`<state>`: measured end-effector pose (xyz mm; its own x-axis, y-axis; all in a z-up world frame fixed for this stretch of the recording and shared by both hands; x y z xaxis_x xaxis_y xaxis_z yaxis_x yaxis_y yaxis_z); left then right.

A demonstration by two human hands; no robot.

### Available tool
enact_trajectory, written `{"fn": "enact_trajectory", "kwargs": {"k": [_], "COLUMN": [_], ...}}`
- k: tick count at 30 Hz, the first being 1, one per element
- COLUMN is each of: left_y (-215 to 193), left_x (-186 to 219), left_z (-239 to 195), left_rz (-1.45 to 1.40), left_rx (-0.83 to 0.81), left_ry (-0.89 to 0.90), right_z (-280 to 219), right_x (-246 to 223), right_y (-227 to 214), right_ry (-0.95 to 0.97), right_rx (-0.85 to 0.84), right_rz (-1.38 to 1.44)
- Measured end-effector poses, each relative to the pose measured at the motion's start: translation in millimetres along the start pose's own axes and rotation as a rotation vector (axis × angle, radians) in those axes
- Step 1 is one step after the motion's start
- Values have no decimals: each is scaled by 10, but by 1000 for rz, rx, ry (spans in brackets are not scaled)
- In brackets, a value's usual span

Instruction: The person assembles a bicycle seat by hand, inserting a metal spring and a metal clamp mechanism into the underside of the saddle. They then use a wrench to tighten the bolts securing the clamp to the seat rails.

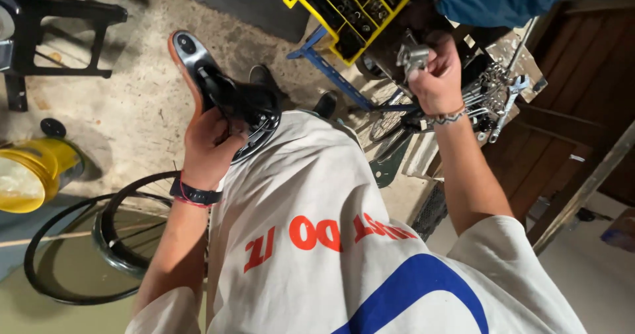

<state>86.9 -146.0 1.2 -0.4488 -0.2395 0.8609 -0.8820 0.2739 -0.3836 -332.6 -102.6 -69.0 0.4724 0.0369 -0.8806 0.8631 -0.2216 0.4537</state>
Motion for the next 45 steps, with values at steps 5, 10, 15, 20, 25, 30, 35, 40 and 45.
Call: {"fn": "enact_trajectory", "kwargs": {"k": [5, 10, 15, 20, 25, 30, 35, 40, 45], "left_y": [171, 418, 557, 390, 298, 231, 237, 295, 277], "left_x": [382, 327, 717, 830, 901, 920, 858, 920, 1178], "left_z": [167, 172, 117, 81, 85, 61, -1, -93, -93], "left_rz": [-7, -215, -304, -363, -240, -217, -378, -471, -341], "left_rx": [-98, -301, -338, -197, -223, -221, -196, -131, -115], "left_ry": [156, -32, 93, 386, 422, 449, 449, 417, 492], "right_z": [-143, -176, -164, -269, -282, -311, -402, -515, -566], "right_x": [-254, -540, -595, -413, -396, -386, -266, -357, -417], "right_y": [545, 1320, 1952, 2318, 2469, 2472, 2318, 2246, 2164], "right_ry": [57, 223, 334, 218, 136, 118, -30, -377, -461], "right_rx": [-47, -207, -231, -335, -360, -233, -39, 164, 260], "right_rz": [25, -332, -806, -975, -1172, -1066, -677, -692, -739]}}
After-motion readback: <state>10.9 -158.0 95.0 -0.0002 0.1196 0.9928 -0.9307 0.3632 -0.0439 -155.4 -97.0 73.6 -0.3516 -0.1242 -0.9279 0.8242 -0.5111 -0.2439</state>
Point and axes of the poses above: each hand's wrist, its own z-axis towards the middle knuckle, its own y-axis out of the palm, x = y × z, the point moved 9 cm from there along z, towards the middle knuckle, and after that the axes turned 5 degrees about x, right-handed, at the moved point
